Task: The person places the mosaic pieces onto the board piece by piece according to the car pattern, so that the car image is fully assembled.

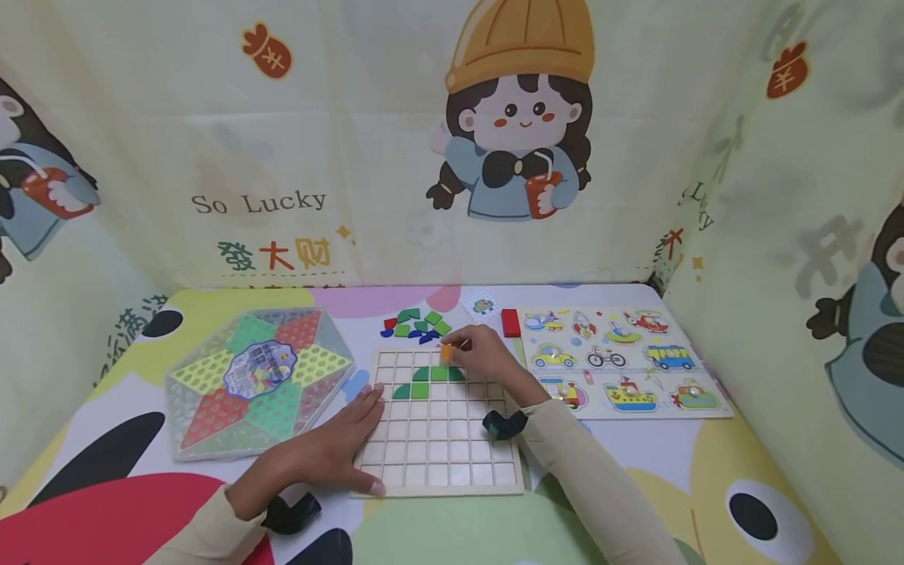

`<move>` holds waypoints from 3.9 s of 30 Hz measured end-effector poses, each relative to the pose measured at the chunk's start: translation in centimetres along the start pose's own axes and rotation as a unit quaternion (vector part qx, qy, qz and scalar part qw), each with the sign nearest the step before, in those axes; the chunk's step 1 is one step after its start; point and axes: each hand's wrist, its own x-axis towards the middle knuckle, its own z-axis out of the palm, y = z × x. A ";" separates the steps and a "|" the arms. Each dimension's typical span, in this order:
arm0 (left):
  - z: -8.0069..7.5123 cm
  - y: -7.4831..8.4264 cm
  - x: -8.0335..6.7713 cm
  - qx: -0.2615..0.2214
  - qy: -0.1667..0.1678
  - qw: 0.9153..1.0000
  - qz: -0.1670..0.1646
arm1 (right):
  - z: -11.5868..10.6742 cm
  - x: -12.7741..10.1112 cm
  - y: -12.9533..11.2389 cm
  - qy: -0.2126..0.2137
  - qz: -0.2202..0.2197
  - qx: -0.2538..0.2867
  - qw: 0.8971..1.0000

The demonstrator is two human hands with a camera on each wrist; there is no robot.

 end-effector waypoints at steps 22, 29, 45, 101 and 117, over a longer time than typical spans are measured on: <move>0.2 0.0 0.3 0.002 -0.003 1.000 0.003 | 1.1 -2.7 -0.8 -0.085 -0.016 -0.009 0.996; -0.1 0.1 0.0 0.009 -0.003 1.000 -0.008 | 1.6 -2.6 -1.3 -0.091 -0.038 -0.029 0.995; -0.1 0.1 -0.1 0.006 -0.002 1.000 -0.005 | 2.0 -2.5 -2.5 -0.080 -0.010 -0.073 0.994; 0.0 0.1 -0.2 -0.003 -0.003 1.000 0.015 | 6.8 10.9 -5.6 -0.068 -0.037 -0.088 0.993; -0.1 0.1 -0.2 0.007 -0.006 1.000 0.007 | 6.3 10.4 -5.1 -0.062 -0.064 -0.128 0.988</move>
